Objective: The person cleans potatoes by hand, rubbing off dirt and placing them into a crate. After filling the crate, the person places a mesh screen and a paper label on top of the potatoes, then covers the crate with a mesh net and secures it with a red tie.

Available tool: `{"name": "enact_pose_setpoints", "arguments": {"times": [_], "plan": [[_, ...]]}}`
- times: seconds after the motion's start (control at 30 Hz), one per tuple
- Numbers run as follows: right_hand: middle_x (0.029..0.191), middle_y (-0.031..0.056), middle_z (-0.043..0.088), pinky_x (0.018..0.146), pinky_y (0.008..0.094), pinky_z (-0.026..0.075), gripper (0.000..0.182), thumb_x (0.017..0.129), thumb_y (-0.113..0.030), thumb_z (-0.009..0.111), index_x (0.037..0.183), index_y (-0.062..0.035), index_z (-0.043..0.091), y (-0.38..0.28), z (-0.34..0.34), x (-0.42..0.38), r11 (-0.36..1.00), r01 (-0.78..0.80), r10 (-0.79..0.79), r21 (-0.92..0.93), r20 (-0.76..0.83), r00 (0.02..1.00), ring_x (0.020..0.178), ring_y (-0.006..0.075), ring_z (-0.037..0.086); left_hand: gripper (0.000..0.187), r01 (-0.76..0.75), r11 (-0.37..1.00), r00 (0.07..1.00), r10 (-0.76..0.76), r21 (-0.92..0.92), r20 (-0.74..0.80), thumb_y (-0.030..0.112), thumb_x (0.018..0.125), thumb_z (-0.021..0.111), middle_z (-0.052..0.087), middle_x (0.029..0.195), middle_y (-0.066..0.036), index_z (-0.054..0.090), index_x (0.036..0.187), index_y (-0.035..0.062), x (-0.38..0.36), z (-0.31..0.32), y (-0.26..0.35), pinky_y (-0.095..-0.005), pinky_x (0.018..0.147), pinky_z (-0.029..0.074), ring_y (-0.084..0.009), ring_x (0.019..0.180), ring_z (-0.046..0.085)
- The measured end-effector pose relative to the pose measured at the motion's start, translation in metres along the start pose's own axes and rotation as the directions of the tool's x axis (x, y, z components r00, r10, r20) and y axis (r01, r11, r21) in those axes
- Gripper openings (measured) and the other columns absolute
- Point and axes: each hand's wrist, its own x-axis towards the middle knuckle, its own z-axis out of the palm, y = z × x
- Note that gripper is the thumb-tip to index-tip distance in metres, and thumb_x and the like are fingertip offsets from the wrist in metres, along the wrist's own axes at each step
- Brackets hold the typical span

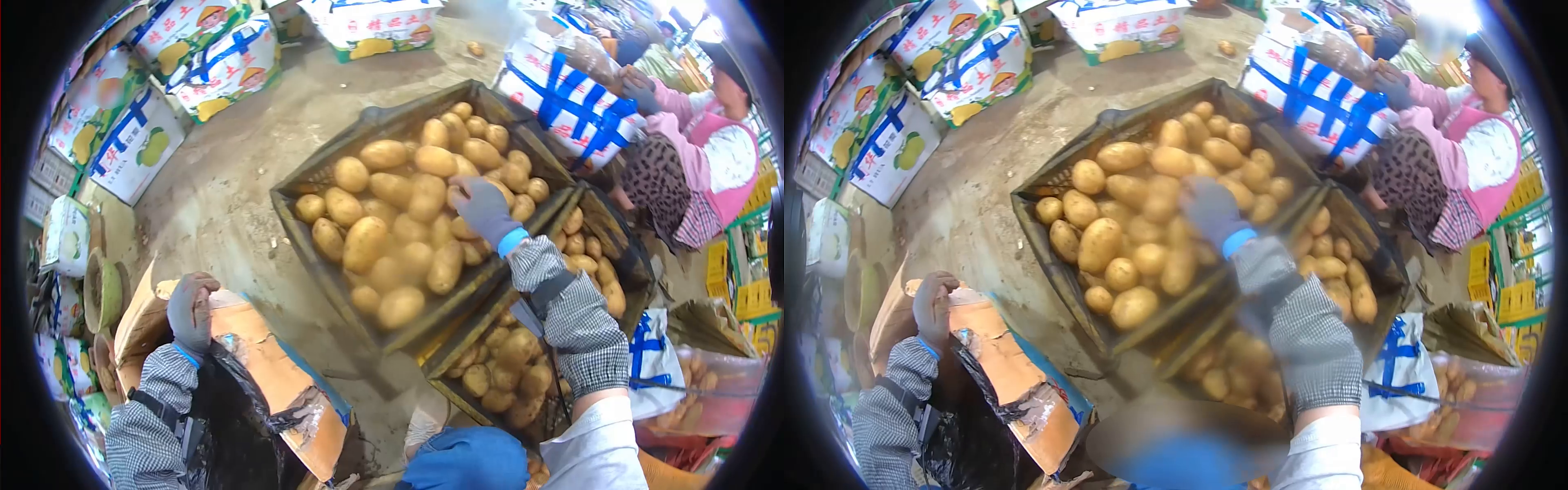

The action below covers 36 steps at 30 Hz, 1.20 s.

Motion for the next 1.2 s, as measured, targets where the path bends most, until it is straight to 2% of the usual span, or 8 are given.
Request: {"name": "enact_pose_setpoints", "arguments": {"times": [0.2, 0.33, 0.43, 0.73, 0.83, 0.93, 1.03, 1.2], "plan": [[0.108, 0.0193, 0.062, 0.088, 0.0428, 0.048, 0.031, 0.086, -0.022, 0.058, 0.113, -0.0055, 0.06, -0.036, 0.071, 0.079, 0.97, 0.229, -0.207, -0.08, 0.218, 0.954, 0.105, 0.0364, 0.059, 0.027, -0.008, 0.998, 0.999, 0.005, 0.059, 0.053, 0.019, 0.095, 0.044, 0.062, 0.089, -0.017, 0.062, 0.088, 0.0007, 0.005, 0.0, -0.001, -0.038, 0.079, 0.048, -0.0327, 0.086, 0.062], [0.114, 0.0166, 0.06, 0.092, 0.0468, 0.046, 0.043, 0.078, -0.024, 0.066, 0.116, -0.0093, 0.056, -0.042, 0.116, 0.082, 0.983, 0.034, 0.024, -0.18, 0.31, 0.951, 0.105, 0.0373, 0.057, 0.028, 0.02, 0.998, 0.998, -0.023, 0.055, 0.062, 0.021, 0.095, 0.044, 0.062, 0.09, -0.016, 0.062, 0.088, 0.0014, 0.008, -0.001, 0.003, -0.038, 0.079, 0.048, -0.0323, 0.085, 0.062], [0.114, 0.0157, 0.058, 0.092, 0.0461, 0.045, 0.048, 0.073, -0.023, 0.069, 0.117, -0.0124, 0.055, -0.039, 0.117, 0.081, 0.989, 0.062, -0.023, -0.138, 0.265, 0.964, 0.108, 0.0374, 0.055, 0.028, 0.033, 0.998, 0.998, -0.036, 0.055, 0.056, 0.021, 0.095, 0.044, 0.062, 0.089, -0.016, 0.063, 0.088, 0.0009, 0.007, 0.0, 0.001, -0.0379, 0.079, 0.048, -0.0323, 0.084, 0.062], [0.119, 0.0141, 0.054, 0.093, 0.0449, 0.045, 0.038, 0.071, -0.014, 0.067, 0.108, -0.0084, 0.06, -0.024, 0.085, 0.037, 0.779, 0.617, -0.548, -0.113, 0.355, 0.757, 0.111, 0.0359, 0.051, 0.03, -0.003, 0.996, 0.999, -0.001, 0.085, 0.05, 0.021, 0.094, 0.044, 0.062, 0.09, -0.018, 0.063, 0.088, -0.001, 0.008, 0.0, 0.002, -0.0386, 0.078, 0.048, -0.0334, 0.085, 0.061], [0.122, 0.0165, 0.052, 0.097, 0.0449, 0.044, 0.042, 0.073, -0.018, 0.069, 0.113, -0.0079, 0.061, -0.012, 0.058, 0.065, 0.975, 0.216, -0.219, 0.059, 0.052, 0.974, 0.114, 0.0379, 0.049, 0.03, -0.007, 0.997, 0.998, 0.003, 0.074, 0.058, 0.021, 0.094, 0.044, 0.062, 0.09, -0.019, 0.063, 0.088, -0.0011, 0.011, 0.0, 0.003, -0.0383, 0.078, 0.048, -0.0336, 0.085, 0.061], [0.125, 0.0185, 0.05, 0.099, 0.0441, 0.043, 0.044, 0.074, -0.021, 0.071, 0.116, -0.0107, 0.062, 0.012, 0.055, 0.076, 0.936, -0.352, 0.352, -0.026, -0.014, 0.936, 0.115, 0.0388, 0.048, 0.03, 0.034, 0.998, 0.998, -0.036, 0.047, 0.042, 0.021, 0.095, 0.043, 0.062, 0.091, -0.019, 0.063, 0.088, -0.0008, 0.007, 0.003, 0.001, -0.038, 0.078, 0.048, -0.0333, 0.085, 0.061], [0.127, 0.0196, 0.05, 0.101, 0.0434, 0.041, 0.046, 0.076, -0.024, 0.071, 0.12, -0.015, 0.063, 0.019, 0.077, 0.08, 0.997, 0.072, -0.073, -0.03, -0.055, 0.996, 0.115, 0.0396, 0.048, 0.03, -0.024, 0.998, 0.999, 0.023, 0.058, 0.022, 0.022, 0.095, 0.043, 0.062, 0.091, -0.018, 0.062, 0.089, -0.0006, 0.011, 0.007, 0.0, -0.0379, 0.078, 0.048, -0.0326, 0.085, 0.061], [0.123, 0.0195, 0.052, 0.101, 0.0448, 0.041, 0.043, 0.077, -0.027, 0.069, 0.119, -0.0164, 0.064, 0.015, 0.08, 0.094, 0.997, -0.05, 0.052, 0.052, -0.044, 0.998, 0.113, 0.0402, 0.049, 0.029, -0.003, 0.998, 1.0, 0.001, 0.07, 0.025, 0.022, 0.094, 0.044, 0.062, 0.089, -0.017, 0.062, 0.088, 0.0001, 0.01, 0.003, -0.002, -0.0382, 0.077, 0.048, -0.0323, 0.084, 0.062]]}}
